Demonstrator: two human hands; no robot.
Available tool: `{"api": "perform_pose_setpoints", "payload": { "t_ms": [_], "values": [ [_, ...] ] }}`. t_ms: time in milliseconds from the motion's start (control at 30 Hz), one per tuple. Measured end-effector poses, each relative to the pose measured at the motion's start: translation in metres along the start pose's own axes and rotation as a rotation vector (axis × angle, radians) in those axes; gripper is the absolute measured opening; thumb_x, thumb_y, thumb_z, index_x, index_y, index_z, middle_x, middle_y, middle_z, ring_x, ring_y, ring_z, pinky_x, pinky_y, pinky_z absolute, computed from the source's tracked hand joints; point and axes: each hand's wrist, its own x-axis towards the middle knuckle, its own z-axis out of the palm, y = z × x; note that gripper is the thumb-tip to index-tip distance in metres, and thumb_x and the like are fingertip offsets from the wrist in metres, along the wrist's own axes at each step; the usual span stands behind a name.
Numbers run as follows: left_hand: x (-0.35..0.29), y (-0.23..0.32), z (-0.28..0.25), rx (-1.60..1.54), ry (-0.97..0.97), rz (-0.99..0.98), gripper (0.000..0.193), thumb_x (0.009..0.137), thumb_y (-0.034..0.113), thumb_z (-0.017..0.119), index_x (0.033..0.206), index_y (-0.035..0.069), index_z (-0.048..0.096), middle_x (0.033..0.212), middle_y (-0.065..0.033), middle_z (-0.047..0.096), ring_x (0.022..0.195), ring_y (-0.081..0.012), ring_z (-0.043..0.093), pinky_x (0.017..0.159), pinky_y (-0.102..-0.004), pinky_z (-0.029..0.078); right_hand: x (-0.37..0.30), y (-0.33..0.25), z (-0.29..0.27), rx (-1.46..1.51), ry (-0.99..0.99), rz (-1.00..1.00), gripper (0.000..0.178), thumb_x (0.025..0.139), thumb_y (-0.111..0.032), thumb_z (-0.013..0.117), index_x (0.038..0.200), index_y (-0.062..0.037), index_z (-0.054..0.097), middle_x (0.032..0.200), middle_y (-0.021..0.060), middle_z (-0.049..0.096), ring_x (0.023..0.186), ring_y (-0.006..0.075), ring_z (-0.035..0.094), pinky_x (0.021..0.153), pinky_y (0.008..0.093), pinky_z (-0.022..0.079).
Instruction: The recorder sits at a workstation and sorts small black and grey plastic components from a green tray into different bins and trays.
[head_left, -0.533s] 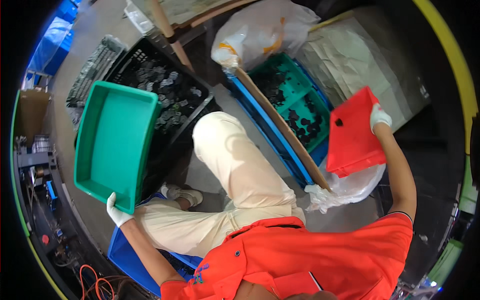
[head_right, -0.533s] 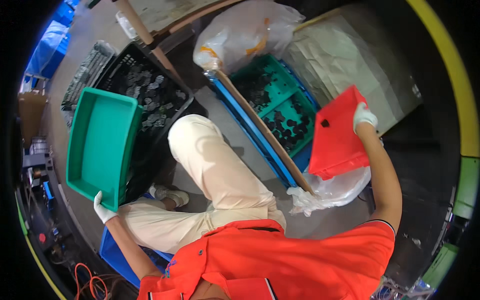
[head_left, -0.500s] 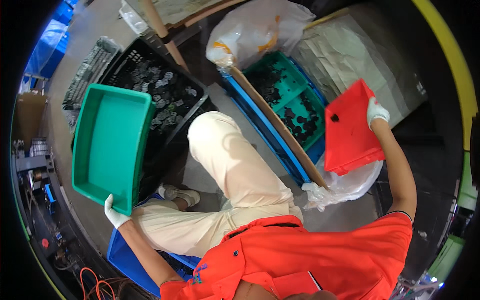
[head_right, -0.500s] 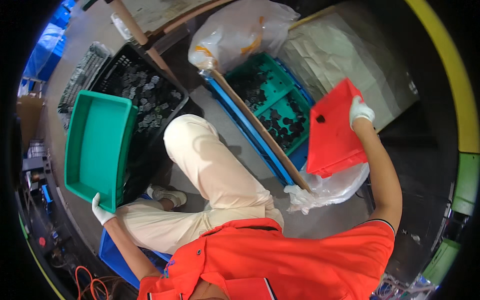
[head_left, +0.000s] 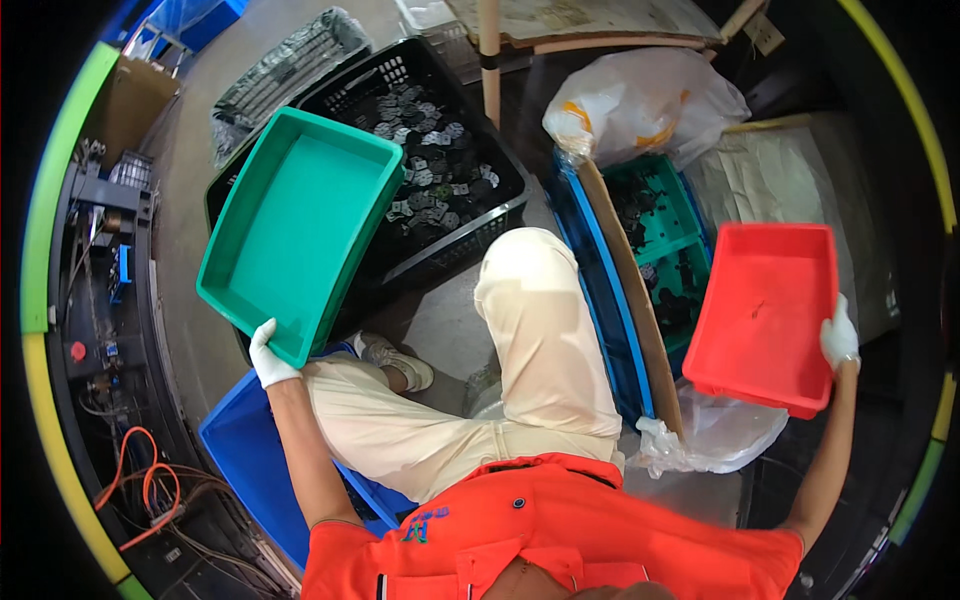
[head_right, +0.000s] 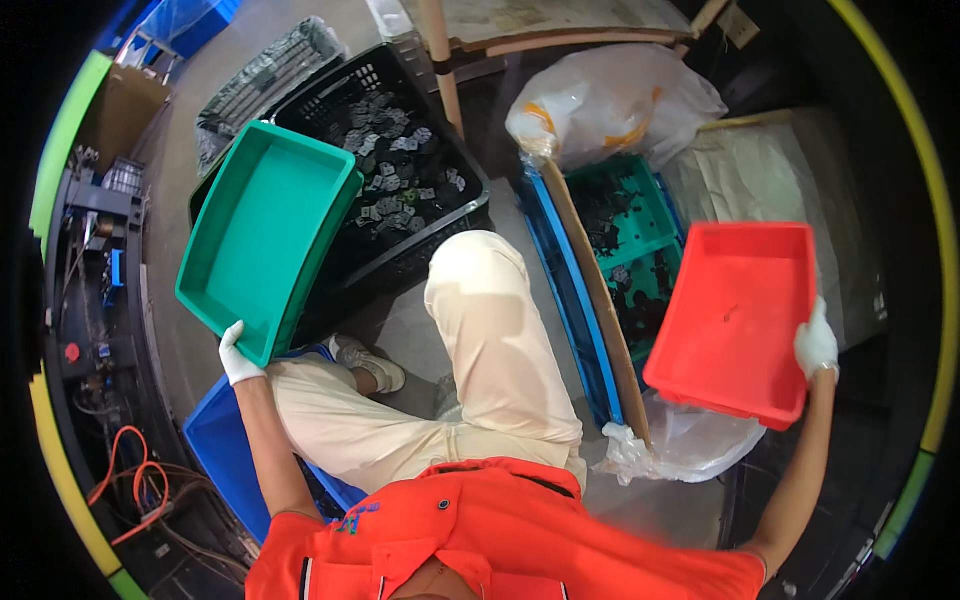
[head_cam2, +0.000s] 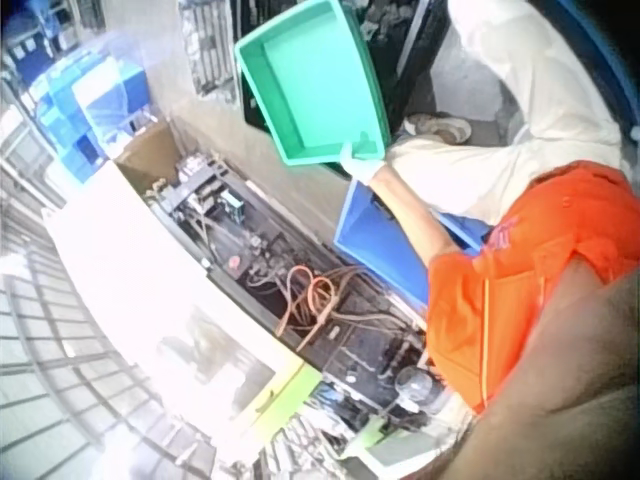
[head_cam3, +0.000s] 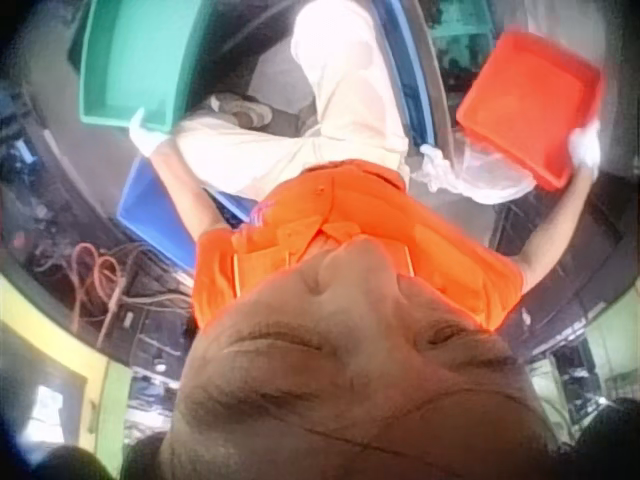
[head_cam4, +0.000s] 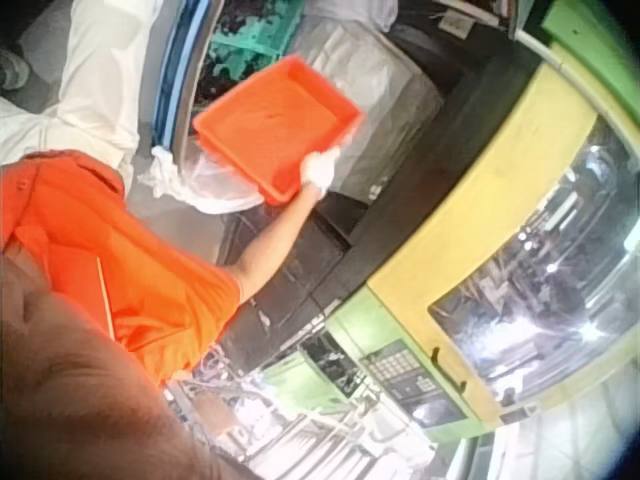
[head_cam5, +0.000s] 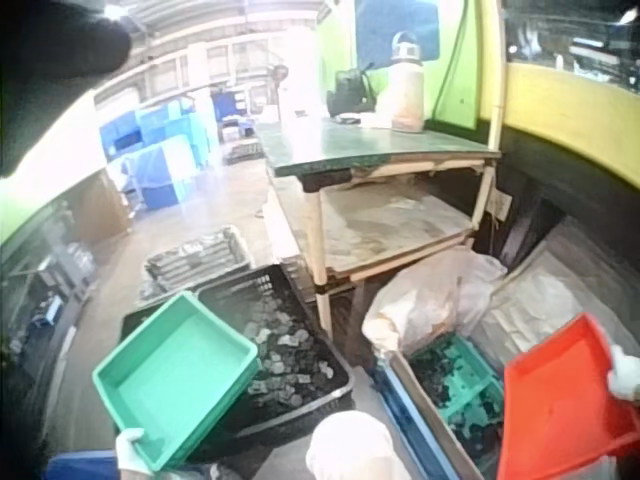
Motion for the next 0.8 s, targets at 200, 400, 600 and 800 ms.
{"api": "perform_pose_setpoints", "payload": {
  "t_ms": [200, 400, 600, 800],
  "values": [
    [0.007, 0.006, 0.001, -0.099, 0.059, 0.081, 0.048, 0.070, 0.002, 0.052, 0.118, -0.002, 0.047, 0.110, -0.0165, 0.056, 0.100, -0.0333, 0.055, 0.088, -0.0468, 0.046, -0.054, -0.065, -0.074, 0.978, -0.059, -0.384, 0.047, 0.083, -0.008, 0.040, 0.128, 0.0008, 0.034, 0.122, 0.0104, 0.047, 0.110, 0.0161, 0.045, 0.095, 0.0280, 0.034],
    [-0.002, 0.045, -0.020, -0.195, 0.051, 0.214, 0.048, 0.070, 0.002, 0.054, 0.117, -0.001, 0.047, 0.112, -0.0162, 0.055, 0.101, -0.0330, 0.055, 0.088, -0.0457, 0.046, -0.098, -0.212, -0.058, 1.020, -0.192, -0.648, 0.044, 0.084, -0.010, 0.043, 0.126, 0.0015, 0.037, 0.118, 0.0091, 0.047, 0.108, 0.0146, 0.044, 0.093, 0.0266, 0.034],
    [-0.018, 0.070, -0.038, -0.177, 0.096, 0.273, 0.043, 0.071, 0.006, 0.056, 0.113, 0.000, 0.051, 0.109, -0.0147, 0.058, 0.099, -0.0314, 0.057, 0.088, -0.0452, 0.045, -0.105, -0.396, 0.091, 0.732, -0.145, -0.822, 0.047, 0.079, -0.020, 0.048, 0.122, -0.0084, 0.032, 0.082, 0.0250, 0.056, 0.074, 0.0403, 0.058, 0.065, 0.0477, 0.046],
    [-0.008, 0.066, -0.069, -0.087, 0.083, 0.232, 0.036, 0.077, 0.012, 0.055, 0.108, -0.005, 0.052, 0.104, -0.0162, 0.059, 0.095, -0.0301, 0.058, 0.085, -0.0425, 0.048, -0.130, -0.500, 0.182, 0.832, -0.275, -0.712, 0.038, 0.082, -0.022, 0.046, 0.114, -0.0058, 0.032, 0.091, 0.0289, 0.055, 0.069, 0.0455, 0.058, 0.067, 0.0528, 0.046]
  ]
}}
